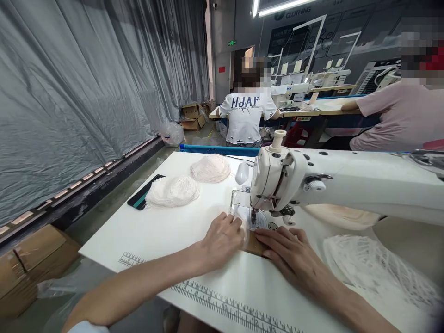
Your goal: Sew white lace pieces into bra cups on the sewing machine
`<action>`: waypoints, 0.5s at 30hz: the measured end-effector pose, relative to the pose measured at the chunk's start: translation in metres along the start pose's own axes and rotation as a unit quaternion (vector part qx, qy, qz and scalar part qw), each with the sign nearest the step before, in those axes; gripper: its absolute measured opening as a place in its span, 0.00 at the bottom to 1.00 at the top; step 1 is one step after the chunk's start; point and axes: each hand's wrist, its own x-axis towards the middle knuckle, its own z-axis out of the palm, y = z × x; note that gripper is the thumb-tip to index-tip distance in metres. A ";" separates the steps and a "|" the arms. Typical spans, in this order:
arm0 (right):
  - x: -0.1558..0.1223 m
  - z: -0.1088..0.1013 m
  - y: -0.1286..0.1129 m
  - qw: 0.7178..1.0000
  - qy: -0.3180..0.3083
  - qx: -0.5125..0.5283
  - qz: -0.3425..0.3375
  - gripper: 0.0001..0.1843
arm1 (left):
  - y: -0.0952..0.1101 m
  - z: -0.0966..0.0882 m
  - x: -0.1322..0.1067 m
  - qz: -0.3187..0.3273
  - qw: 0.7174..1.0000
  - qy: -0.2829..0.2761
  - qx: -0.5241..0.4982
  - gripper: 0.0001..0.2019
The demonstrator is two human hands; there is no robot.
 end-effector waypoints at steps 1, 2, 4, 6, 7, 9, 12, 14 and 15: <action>0.000 0.000 0.000 1.000 0.000 0.006 0.008 0.14 | 0.000 -0.005 -0.001 -0.025 0.999 -0.006 -0.024 0.10; -0.001 0.000 0.000 1.000 0.002 0.013 0.016 0.14 | -0.003 -0.010 0.001 -0.059 0.997 -0.014 -0.055 0.11; -0.001 -0.001 -0.001 0.999 0.007 0.025 0.028 0.14 | -0.014 -0.017 0.008 -0.141 0.983 -0.034 -0.112 0.09; -0.001 -0.004 -0.004 0.998 0.004 0.038 0.042 0.14 | -0.027 -0.020 0.020 -0.181 0.966 -0.082 -0.163 0.11; 0.000 -0.006 -0.007 0.998 -0.001 0.046 0.051 0.14 | -0.033 -0.020 0.025 -0.188 0.961 -0.102 -0.177 0.17; 0.000 -0.010 -0.013 0.995 -0.009 0.062 0.077 0.16 | -0.039 -0.018 0.033 -0.201 0.951 -0.128 -0.196 0.22; 0.000 -0.015 -0.024 0.986 -0.008 0.100 0.136 0.20 | -0.034 -0.022 0.029 -0.220 0.937 -0.142 -0.231 0.14; 0.003 -0.014 -0.032 0.975 0.003 0.134 0.175 0.22 | -0.024 -0.032 0.017 -0.216 0.930 -0.145 -0.261 0.10; 0.006 -0.011 -0.035 0.970 0.010 0.150 0.191 0.24 | -0.019 -0.038 0.008 -0.212 0.927 -0.144 -0.274 0.10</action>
